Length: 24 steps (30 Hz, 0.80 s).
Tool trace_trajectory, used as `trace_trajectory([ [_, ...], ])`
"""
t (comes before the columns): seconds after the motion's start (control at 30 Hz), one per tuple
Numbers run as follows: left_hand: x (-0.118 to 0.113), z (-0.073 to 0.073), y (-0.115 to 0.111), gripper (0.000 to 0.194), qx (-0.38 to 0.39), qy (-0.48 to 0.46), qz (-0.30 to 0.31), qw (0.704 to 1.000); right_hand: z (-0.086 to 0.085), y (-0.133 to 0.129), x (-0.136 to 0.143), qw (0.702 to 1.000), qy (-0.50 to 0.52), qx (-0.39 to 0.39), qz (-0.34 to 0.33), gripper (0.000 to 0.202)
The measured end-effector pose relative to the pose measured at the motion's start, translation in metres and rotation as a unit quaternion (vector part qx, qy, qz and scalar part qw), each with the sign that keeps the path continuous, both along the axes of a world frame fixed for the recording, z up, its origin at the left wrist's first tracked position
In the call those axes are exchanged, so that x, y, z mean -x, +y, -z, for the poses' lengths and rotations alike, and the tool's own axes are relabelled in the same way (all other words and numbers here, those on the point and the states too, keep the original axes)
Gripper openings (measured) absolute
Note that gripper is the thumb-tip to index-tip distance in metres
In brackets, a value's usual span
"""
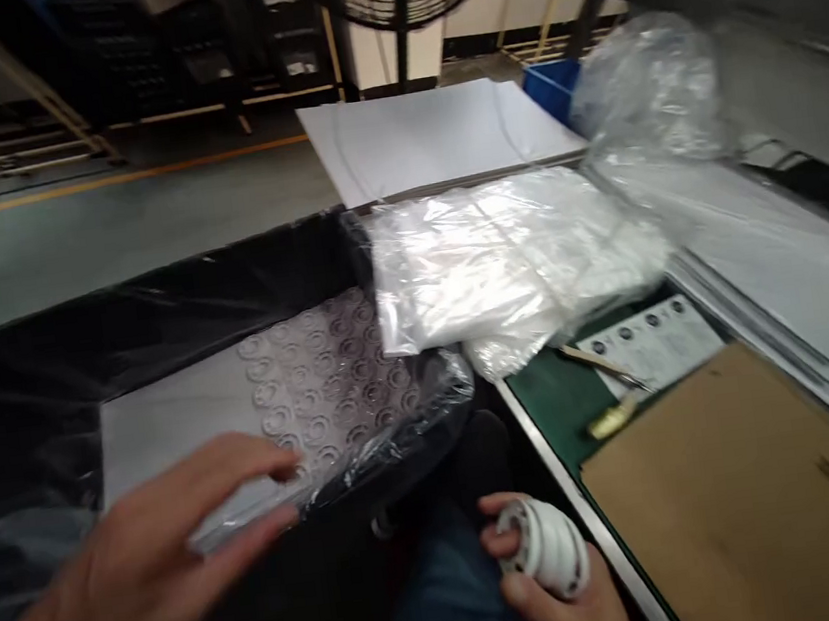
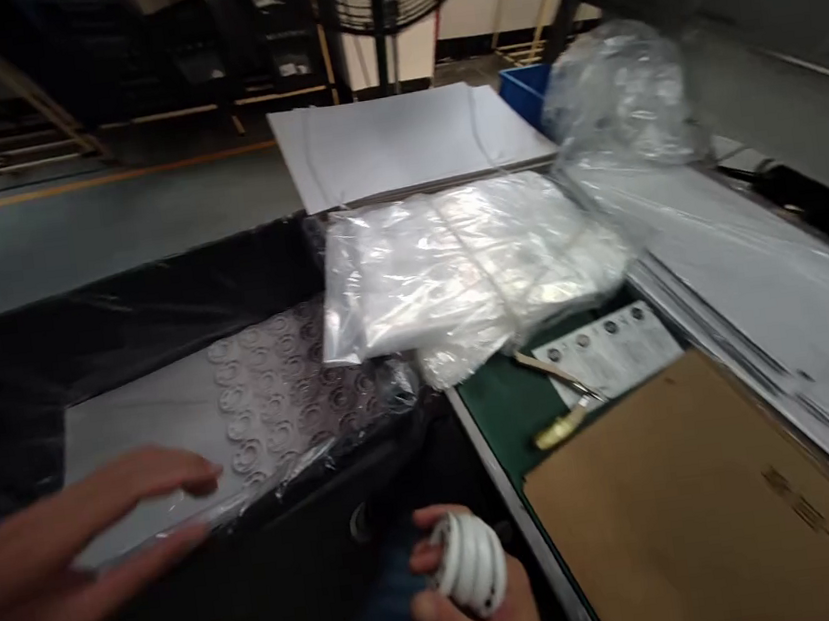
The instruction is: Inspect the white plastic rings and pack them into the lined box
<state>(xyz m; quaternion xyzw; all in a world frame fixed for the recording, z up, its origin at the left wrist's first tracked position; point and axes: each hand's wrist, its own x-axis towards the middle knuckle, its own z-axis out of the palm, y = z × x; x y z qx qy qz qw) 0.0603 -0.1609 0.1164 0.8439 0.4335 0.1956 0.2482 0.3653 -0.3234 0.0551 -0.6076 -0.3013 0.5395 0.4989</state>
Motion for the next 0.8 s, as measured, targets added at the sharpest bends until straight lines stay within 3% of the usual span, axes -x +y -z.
trace_trajectory([
  [0.07, -0.043, -0.006, -0.029, 0.042, 0.016, -0.097, 0.073, 0.992, -0.001, 0.002, 0.011, 0.997, 0.072, -0.021, -0.004, 0.04],
  [0.13, -0.084, -0.003, -0.056, 0.057, 0.073, -0.128, 0.14, 0.979, -0.004, -0.001, 0.019, 0.991, 0.122, -0.047, -0.008, 0.038],
  [0.27, -0.137, 0.014, -0.086, 0.055, 0.169, -0.172, 0.155, 0.958, -0.015, -0.019, 0.018, 0.979, 0.183, -0.09, 0.002, 0.034],
  [0.4, -0.155, 0.018, -0.096, 0.061, 0.188, -0.173, 0.177, 0.95, -0.024, -0.04, 0.004, 0.973, 0.208, -0.094, 0.017, 0.032],
  [0.57, -0.168, 0.006, -0.1, 0.058, 0.19, -0.151, 0.212, 0.946, -0.027, -0.055, -0.014, 0.968, 0.224, -0.109, 0.04, 0.032],
  [0.73, -0.178, 0.001, -0.106, 0.055, 0.232, -0.225, 0.111, 0.94, -0.018, -0.064, -0.024, 0.954, 0.195, -0.126, 0.191, 0.031],
  [0.8, -0.181, 0.001, -0.109, 0.057, 0.229, -0.251, 0.096, 0.936, -0.017, -0.064, -0.025, 0.953, 0.211, -0.126, 0.174, 0.027],
])
